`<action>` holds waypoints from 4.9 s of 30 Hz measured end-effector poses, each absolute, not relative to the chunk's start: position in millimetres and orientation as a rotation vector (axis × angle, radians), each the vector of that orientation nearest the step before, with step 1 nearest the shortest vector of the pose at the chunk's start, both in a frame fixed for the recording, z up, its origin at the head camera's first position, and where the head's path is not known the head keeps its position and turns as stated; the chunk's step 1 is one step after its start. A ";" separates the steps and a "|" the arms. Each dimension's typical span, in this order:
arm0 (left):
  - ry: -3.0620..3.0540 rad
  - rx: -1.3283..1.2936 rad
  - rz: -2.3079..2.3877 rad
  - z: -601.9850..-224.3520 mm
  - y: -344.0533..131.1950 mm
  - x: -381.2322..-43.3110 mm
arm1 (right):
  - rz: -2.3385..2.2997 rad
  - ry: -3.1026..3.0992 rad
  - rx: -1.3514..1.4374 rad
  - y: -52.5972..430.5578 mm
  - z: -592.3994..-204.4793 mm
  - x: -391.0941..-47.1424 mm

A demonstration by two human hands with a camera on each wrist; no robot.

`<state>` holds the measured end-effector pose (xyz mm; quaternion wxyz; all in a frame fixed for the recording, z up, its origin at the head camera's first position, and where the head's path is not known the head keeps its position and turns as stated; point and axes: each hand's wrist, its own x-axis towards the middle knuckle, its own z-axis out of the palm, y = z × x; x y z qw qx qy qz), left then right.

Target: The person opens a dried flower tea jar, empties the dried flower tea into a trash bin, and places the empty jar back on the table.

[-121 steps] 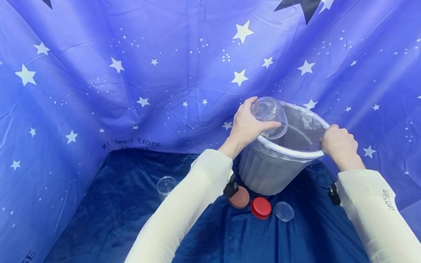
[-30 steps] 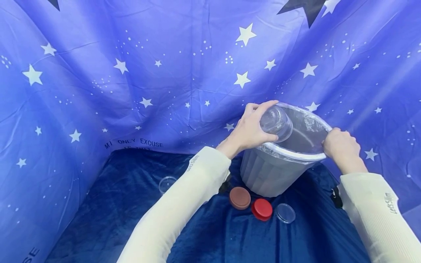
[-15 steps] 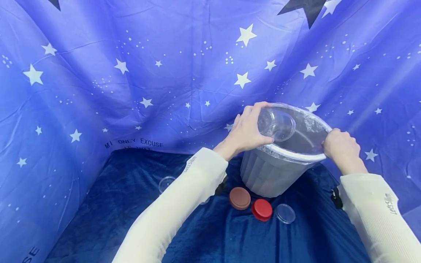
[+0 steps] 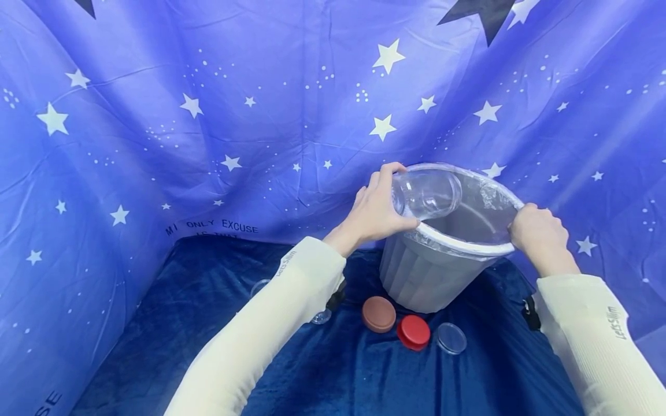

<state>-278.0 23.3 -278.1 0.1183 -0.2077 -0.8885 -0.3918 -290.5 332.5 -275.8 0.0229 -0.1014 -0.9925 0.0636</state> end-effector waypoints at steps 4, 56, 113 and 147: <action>-2.630 -0.598 -1.095 -277.8 19.8 -276.3 | 0.195 -3.072 -0.304 331.9 -275.6 -290.6; -2.798 -0.393 -0.936 -267.7 17.5 -263.1 | 0.205 -3.055 -0.319 330.3 -276.9 -290.8; -2.408 0.073 -1.535 -339.2 -88.8 -286.7 | 0.209 -3.042 -0.310 330.2 -277.1 -290.6; -2.416 0.273 -1.550 -406.2 -121.6 -275.1 | 0.221 -3.042 -0.322 328.9 -274.3 -290.2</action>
